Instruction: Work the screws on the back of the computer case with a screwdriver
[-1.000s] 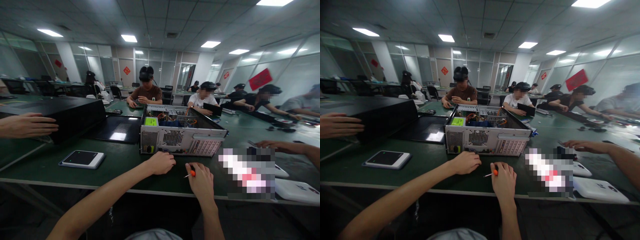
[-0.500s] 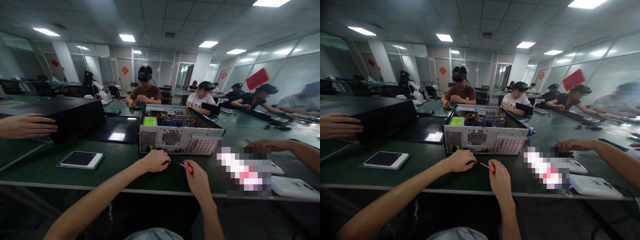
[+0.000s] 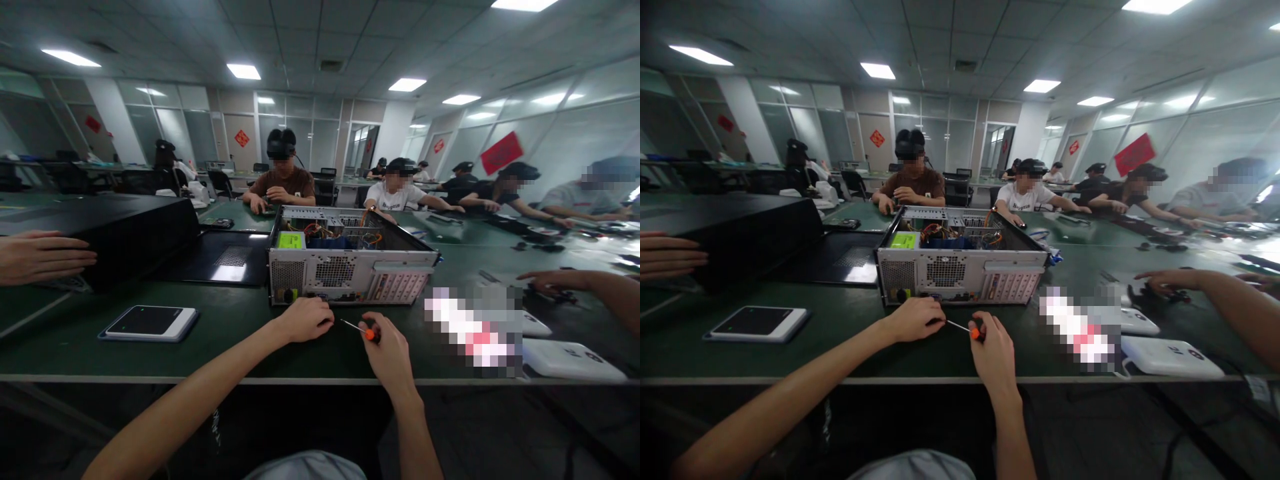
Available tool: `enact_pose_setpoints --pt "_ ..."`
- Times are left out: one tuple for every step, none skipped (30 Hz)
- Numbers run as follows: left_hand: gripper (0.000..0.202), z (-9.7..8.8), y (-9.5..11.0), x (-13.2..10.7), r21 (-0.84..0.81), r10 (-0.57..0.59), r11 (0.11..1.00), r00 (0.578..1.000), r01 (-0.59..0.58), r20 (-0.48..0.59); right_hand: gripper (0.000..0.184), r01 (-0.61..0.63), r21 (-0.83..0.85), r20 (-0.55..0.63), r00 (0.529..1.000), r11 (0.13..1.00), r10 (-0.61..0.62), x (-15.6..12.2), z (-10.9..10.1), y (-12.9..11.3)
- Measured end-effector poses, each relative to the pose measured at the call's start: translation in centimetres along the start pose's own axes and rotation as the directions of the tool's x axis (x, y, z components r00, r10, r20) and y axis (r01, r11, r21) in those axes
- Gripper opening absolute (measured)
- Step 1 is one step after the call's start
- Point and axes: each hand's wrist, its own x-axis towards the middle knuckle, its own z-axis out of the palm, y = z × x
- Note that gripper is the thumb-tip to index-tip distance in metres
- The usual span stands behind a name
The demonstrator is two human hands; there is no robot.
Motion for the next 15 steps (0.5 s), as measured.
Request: enact_pose_setpoints --pt "0.018 -0.2 -0.1 -0.1 -0.011 -0.009 1.0 1.0 0.009 0.01 0.023 0.001 -0.006 0.01 1.0 1.0 -0.001 0.0 0.0 -0.1" --pt "0.018 -0.3 -0.2 -0.2 -0.02 -0.017 1.0 1.0 0.017 0.023 0.021 0.001 -0.012 0.019 1.0 1.0 -0.001 0.0 0.0 -0.2" --pt "0.019 -0.4 -0.2 -0.3 -0.025 -0.025 0.999 0.999 0.026 0.035 0.02 0.0 -0.015 0.025 1.0 1.0 0.0 0.0 0.0 -0.2" --pt "0.02 -0.5 -0.2 -0.3 -0.028 -0.033 0.999 0.998 0.034 0.044 0.019 -0.002 -0.018 0.029 1.0 1.0 0.002 0.0 0.0 -0.3" --pt "0.021 -0.6 -0.3 -0.3 -0.029 -0.042 0.999 0.998 0.043 0.051 0.018 -0.004 -0.021 0.032 0.999 1.0 0.004 -0.1 0.0 -0.4" --pt "0.022 -0.6 -0.3 -0.3 -0.029 -0.049 0.998 0.997 0.051 0.057 0.017 -0.006 -0.024 0.036 0.999 1.0 0.007 -0.1 0.0 -0.4" --pt "0.022 -0.6 -0.4 -0.3 -0.028 -0.055 0.998 0.997 0.057 0.063 0.017 -0.011 -0.027 0.039 0.999 1.0 0.012 -0.1 0.0 -0.4" --pt "0.023 -0.6 -0.4 -0.3 -0.027 -0.057 0.998 0.996 0.059 0.07 0.017 -0.018 -0.031 0.041 0.999 0.999 0.019 -0.1 0.0 -0.5" --pt "0.023 -0.6 -0.5 -0.3 -0.024 -0.057 0.998 0.995 0.059 0.077 0.016 -0.026 -0.034 0.042 0.999 0.999 0.027 -0.2 -0.1 -0.5" --pt "0.023 -0.6 -0.6 -0.3 -0.022 -0.053 0.998 0.995 0.055 0.081 0.016 -0.035 -0.038 0.042 0.998 0.999 0.036 -0.2 -0.1 -0.5" --pt "0.021 -0.6 -0.7 -0.4 -0.025 -0.05 0.998 0.996 0.052 0.08 0.016 -0.044 -0.041 0.039 0.998 0.998 0.045 -0.2 -0.2 -0.5" --pt "0.02 -0.6 -0.8 -0.5 -0.034 -0.047 0.998 0.996 0.049 0.072 0.017 -0.052 -0.043 0.033 0.998 0.998 0.054 -0.2 -0.2 -0.5" --pt "0.018 -0.6 -0.9 -0.6 -0.053 -0.044 0.997 0.997 0.047 0.056 0.018 -0.059 -0.044 0.026 0.998 0.997 0.06 -0.2 -0.2 -0.5" --pt "0.017 -0.5 -1.0 -0.8 -0.088 -0.047 0.995 0.998 0.05 0.035 0.019 -0.063 -0.043 0.02 0.998 0.997 0.064 -0.2 -0.3 -0.5" --pt "0.016 -0.5 -1.1 -1.0 -0.138 -0.059 0.989 0.998 0.06 0.01 0.02 -0.067 -0.043 0.017 0.998 0.997 0.068 -0.2 -0.3 -0.5"
